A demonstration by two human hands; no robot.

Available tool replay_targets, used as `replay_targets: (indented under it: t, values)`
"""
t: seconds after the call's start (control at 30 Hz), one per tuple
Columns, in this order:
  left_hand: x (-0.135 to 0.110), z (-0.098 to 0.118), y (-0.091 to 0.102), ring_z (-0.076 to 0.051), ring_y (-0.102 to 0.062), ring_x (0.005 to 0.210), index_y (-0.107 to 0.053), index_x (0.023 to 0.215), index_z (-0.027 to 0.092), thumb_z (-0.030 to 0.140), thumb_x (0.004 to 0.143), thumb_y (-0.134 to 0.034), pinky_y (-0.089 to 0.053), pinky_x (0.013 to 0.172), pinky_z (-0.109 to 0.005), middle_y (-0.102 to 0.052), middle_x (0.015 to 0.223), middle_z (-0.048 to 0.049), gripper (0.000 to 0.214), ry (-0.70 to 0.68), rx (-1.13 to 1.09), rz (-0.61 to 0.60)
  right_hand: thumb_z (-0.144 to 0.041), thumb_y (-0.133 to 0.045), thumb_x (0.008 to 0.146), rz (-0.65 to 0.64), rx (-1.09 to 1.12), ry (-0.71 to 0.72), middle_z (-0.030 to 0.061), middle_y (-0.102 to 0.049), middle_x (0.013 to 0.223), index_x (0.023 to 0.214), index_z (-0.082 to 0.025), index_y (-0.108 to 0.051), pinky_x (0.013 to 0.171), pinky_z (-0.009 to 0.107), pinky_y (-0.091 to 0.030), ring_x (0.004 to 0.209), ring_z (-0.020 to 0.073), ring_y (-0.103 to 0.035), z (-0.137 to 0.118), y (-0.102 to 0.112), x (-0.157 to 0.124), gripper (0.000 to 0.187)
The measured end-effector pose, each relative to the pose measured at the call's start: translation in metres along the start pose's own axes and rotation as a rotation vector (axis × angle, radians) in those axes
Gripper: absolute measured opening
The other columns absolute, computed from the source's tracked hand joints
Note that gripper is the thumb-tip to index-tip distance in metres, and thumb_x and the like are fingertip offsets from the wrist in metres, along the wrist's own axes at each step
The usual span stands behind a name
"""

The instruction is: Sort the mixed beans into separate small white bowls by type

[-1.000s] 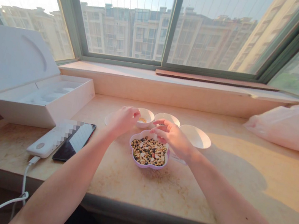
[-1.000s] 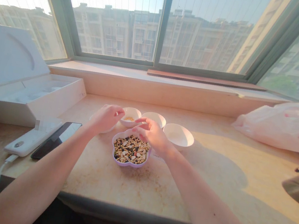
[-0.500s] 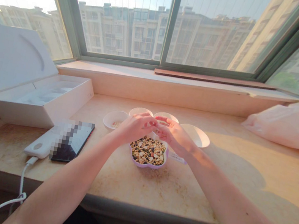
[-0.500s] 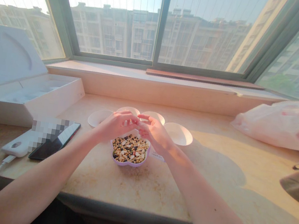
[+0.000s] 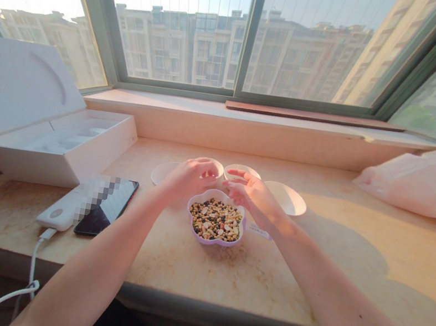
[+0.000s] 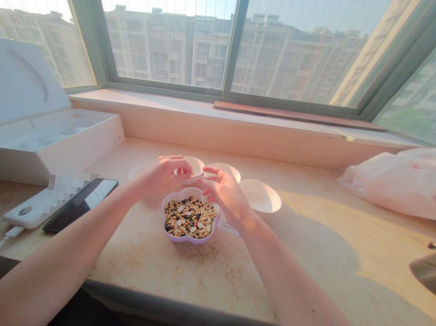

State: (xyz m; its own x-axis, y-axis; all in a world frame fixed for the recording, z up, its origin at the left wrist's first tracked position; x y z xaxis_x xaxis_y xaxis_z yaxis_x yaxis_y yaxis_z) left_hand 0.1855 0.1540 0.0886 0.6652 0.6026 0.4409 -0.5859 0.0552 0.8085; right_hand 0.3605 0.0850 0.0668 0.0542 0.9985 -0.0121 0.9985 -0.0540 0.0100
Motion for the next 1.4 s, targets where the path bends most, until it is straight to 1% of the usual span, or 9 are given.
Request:
replay_targets:
  t: [0.2, 0.3, 0.47, 0.67, 0.83, 0.97, 1.1, 1.27, 1.4]
  values:
    - [-0.003, -0.047, 0.026, -0.017, -0.066, 0.081, -0.074, 0.086, 0.018, 0.02, 0.089, -0.052, -0.046, 0.072, -0.026, -0.076, 0.089, -0.0049, 0.022, 0.293, 0.156, -0.164, -0.023, -0.068, 0.078, 0.007, -0.061, 0.043, 0.0068, -0.07, 0.097, 0.116, -0.019, -0.062, 0.058, 0.026, -0.048, 0.066, 0.0118, -0.057, 0.004, 0.003, 0.004, 0.038]
    - [-0.006, -0.063, 0.025, -0.017, -0.064, 0.073, -0.074, 0.078, 0.018, 0.021, 0.089, -0.05, -0.042, 0.064, -0.027, -0.075, 0.084, -0.0061, 0.027, 0.402, 0.22, -0.236, -0.026, -0.072, 0.078, 0.008, -0.076, 0.059, 0.0061, -0.07, 0.091, 0.112, -0.019, -0.064, 0.054, 0.026, -0.046, 0.063, 0.0118, -0.056, 0.006, 0.003, 0.005, 0.036]
    - [-0.006, -0.071, 0.02, -0.016, -0.064, 0.069, -0.069, 0.073, 0.017, 0.019, 0.09, -0.048, -0.042, 0.062, -0.025, -0.072, 0.077, -0.0043, 0.027, 0.442, 0.122, -0.231, -0.026, -0.071, 0.08, 0.04, -0.103, 0.072, 0.006, -0.071, 0.09, 0.109, -0.02, -0.065, 0.051, 0.025, -0.044, 0.062, 0.012, -0.057, 0.003, 0.001, 0.004, 0.03]
    - [-0.003, -0.066, 0.009, -0.014, -0.063, 0.066, -0.069, 0.087, 0.015, 0.02, 0.094, -0.041, -0.044, 0.059, -0.024, -0.071, 0.079, -0.0047, 0.029, 0.466, -0.074, -0.124, -0.025, -0.065, 0.085, 0.043, -0.154, 0.077, 0.0068, -0.072, 0.09, 0.113, -0.018, -0.064, 0.053, 0.026, -0.046, 0.063, 0.0127, -0.058, 0.003, 0.001, 0.005, 0.03]
    - [0.006, -0.044, -0.008, -0.019, -0.065, 0.089, -0.072, 0.09, 0.018, 0.025, 0.095, -0.05, -0.048, 0.08, -0.029, -0.073, 0.098, -0.0071, 0.024, 0.262, 0.134, 0.072, -0.028, -0.066, 0.085, -0.04, -0.502, 0.171, 0.0073, -0.074, 0.09, 0.105, -0.018, -0.07, 0.063, 0.029, -0.05, 0.075, 0.0181, -0.065, 0.002, 0.001, 0.002, 0.023]
    - [0.008, -0.027, -0.019, -0.023, -0.065, 0.095, -0.075, 0.09, 0.018, 0.021, 0.097, -0.044, -0.048, 0.089, -0.035, -0.071, 0.103, -0.0096, 0.032, 0.185, 0.319, -0.05, -0.022, -0.062, 0.086, -0.23, -0.876, 0.296, 0.0062, -0.075, 0.094, 0.105, -0.021, -0.074, 0.073, 0.032, -0.051, 0.083, 0.0207, -0.067, 0.004, -0.006, -0.003, 0.022]
    - [0.006, -0.019, -0.015, -0.024, -0.065, 0.101, -0.075, 0.102, 0.019, 0.022, 0.099, -0.042, -0.048, 0.093, -0.037, -0.07, 0.109, -0.0097, 0.033, 0.201, 0.359, -0.005, -0.016, -0.059, 0.085, -0.447, -1.032, 0.424, 0.0054, -0.075, 0.103, 0.097, -0.021, -0.075, 0.081, 0.034, -0.05, 0.092, 0.0224, -0.067, 0.006, -0.018, -0.01, 0.021]
    - [0.001, -0.012, -0.013, -0.021, -0.066, 0.101, -0.073, 0.107, 0.022, 0.024, 0.099, -0.043, -0.05, 0.091, -0.033, -0.071, 0.114, -0.006, 0.031, 0.154, 0.252, 0.034, -0.015, -0.055, 0.09, -0.478, -1.073, 0.519, 0.0096, -0.069, 0.125, 0.099, -0.018, -0.076, 0.099, 0.039, -0.048, 0.112, 0.0256, -0.063, 0.011, -0.027, -0.014, 0.023]
    - [-0.001, -0.007, -0.014, -0.022, -0.067, 0.097, -0.074, 0.105, 0.024, 0.024, 0.098, -0.044, -0.052, 0.085, -0.032, -0.071, 0.115, -0.0053, 0.031, 0.141, 0.233, 0.017, -0.016, -0.054, 0.092, -0.456, -1.079, 0.503, 0.0086, -0.069, 0.126, 0.101, -0.02, -0.078, 0.095, 0.039, -0.051, 0.105, 0.0249, -0.066, 0.016, -0.028, -0.012, 0.026]
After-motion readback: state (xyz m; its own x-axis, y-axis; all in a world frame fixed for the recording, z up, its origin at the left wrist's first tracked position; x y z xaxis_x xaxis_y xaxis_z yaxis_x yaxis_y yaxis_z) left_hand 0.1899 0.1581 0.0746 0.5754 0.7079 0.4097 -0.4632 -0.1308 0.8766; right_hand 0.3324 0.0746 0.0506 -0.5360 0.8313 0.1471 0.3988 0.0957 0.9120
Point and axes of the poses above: each hand's wrist, its own x-axis towards the middle knuckle, its own y-axis out of the back of the hand, z = x × y, the point moved 3 cm from there along x, towards the middle knuckle
